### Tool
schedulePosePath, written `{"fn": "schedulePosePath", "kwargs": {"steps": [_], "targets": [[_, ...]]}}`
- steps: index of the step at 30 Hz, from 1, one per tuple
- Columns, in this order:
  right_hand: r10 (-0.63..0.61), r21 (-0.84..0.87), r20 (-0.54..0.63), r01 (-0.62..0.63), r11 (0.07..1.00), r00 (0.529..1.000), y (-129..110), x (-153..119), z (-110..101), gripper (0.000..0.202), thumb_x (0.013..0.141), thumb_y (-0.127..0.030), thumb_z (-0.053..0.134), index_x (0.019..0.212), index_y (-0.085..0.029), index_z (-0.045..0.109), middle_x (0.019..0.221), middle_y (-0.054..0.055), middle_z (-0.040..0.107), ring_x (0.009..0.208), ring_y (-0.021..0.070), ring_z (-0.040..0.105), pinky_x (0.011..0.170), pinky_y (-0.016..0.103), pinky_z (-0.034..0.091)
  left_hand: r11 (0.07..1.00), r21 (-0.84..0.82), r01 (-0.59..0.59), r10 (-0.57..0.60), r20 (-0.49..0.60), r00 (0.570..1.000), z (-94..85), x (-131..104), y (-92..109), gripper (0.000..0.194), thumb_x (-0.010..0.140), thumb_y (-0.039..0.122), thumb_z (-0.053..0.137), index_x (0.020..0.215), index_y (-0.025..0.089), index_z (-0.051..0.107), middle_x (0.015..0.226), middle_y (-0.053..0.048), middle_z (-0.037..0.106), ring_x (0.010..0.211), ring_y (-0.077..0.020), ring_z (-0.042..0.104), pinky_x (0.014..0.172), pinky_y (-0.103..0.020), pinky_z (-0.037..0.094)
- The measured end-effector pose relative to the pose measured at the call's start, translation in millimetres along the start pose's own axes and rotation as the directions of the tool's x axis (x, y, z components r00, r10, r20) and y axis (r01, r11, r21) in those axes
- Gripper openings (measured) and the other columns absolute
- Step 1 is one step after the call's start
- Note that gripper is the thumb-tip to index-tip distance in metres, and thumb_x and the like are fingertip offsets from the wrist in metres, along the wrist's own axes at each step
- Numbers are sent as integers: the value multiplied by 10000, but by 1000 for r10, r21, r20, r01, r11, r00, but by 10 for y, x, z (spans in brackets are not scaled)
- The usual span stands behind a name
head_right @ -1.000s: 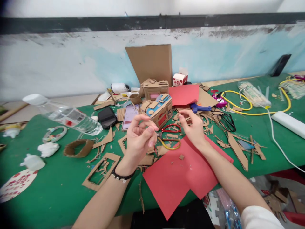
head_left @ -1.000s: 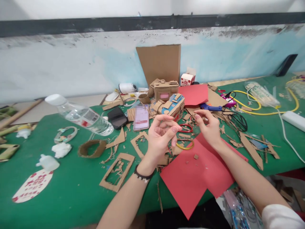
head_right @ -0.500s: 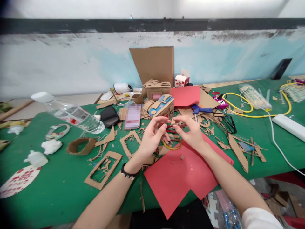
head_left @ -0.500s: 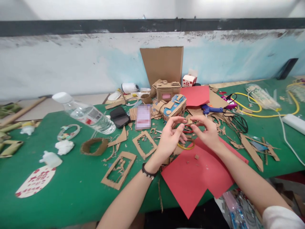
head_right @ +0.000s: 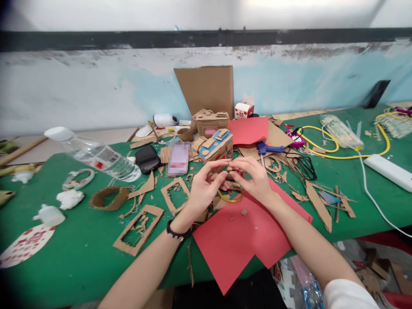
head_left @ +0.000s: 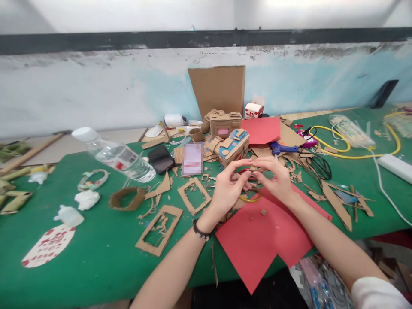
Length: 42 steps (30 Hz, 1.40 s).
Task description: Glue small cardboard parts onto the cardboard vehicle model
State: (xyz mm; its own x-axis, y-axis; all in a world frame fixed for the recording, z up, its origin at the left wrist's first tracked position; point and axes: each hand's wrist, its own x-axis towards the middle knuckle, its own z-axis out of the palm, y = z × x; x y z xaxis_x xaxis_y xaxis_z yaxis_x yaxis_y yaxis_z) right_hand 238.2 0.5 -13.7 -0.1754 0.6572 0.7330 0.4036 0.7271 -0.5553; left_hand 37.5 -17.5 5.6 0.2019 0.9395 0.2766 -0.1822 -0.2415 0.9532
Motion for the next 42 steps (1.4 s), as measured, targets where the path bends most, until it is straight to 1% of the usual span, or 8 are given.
{"fn": "schedulePosePath", "kwargs": {"steps": [4,9,15,21,27,34,40,42], "targets": [[-58,2,-21,58,998,998,-12,11,1,196,1053,-326,743,1243,-352,784,1210,52,846,1111,246,811,944,444,697,999,29,-38,38,1,999,-4,-2,-10,257,994,360,820,1201,214,776,1502,-150,734,650,-110,773,645,-252,674],[-61,2,-19,61,998,998,-23,-1,21,163,1054,-317,738,1204,-353,790,1207,47,851,1095,244,824,946,446,694,980,134,-146,150,-18,989,-34,-24,-61,182,1011,338,798,1143,214,814,1447,-148,769,649,-122,773,621,-264,676],[-86,31,-50,87,996,995,-54,-17,39,179,1047,-271,751,1196,-361,791,1204,37,851,1079,232,827,933,426,689,920,239,-309,314,21,949,-89,-56,-155,161,1046,269,752,1170,227,847,1433,-150,782,692,-132,784,640,-271,686],[-138,40,-77,141,989,987,-48,-19,69,234,1027,-192,770,1220,-324,782,1190,48,848,1076,222,826,934,393,688,867,289,-405,416,27,909,-95,-43,-210,151,1041,198,753,1155,220,849,1389,-141,805,682,-117,783,613,-240,661],[-124,74,-54,128,989,991,-56,-6,75,307,1020,-164,771,1284,-320,758,1219,54,842,1126,231,821,986,404,684,879,292,-377,400,-21,916,-48,-44,-149,121,1038,193,757,1128,208,836,1364,-128,815,634,-94,762,579,-223,646],[-114,43,-61,117,992,992,-83,-10,88,240,1039,-170,747,1235,-307,771,1205,62,845,1096,227,822,944,401,686,870,322,-374,404,-28,914,-47,-42,-130,99,1032,202,763,1091,196,843,1331,-131,826,659,-98,763,576,-214,636],[-113,56,-73,117,992,991,-91,-18,99,238,1028,-157,759,1207,-312,778,1200,47,850,1082,216,822,921,381,675,851,354,-389,426,-30,904,-44,-44,-135,83,1034,212,757,1045,187,835,1316,-143,831,897,-177,837,632,-217,654],[-120,54,-79,124,991,990,-92,-21,105,238,1030,-156,758,1205,-315,778,1198,42,853,1069,214,823,913,380,671,851,357,-384,422,-33,906,-41,-45,-135,82,1035,215,756,1039,189,834,1316,-141,830,886,-173,834,622,-214,647]]}}
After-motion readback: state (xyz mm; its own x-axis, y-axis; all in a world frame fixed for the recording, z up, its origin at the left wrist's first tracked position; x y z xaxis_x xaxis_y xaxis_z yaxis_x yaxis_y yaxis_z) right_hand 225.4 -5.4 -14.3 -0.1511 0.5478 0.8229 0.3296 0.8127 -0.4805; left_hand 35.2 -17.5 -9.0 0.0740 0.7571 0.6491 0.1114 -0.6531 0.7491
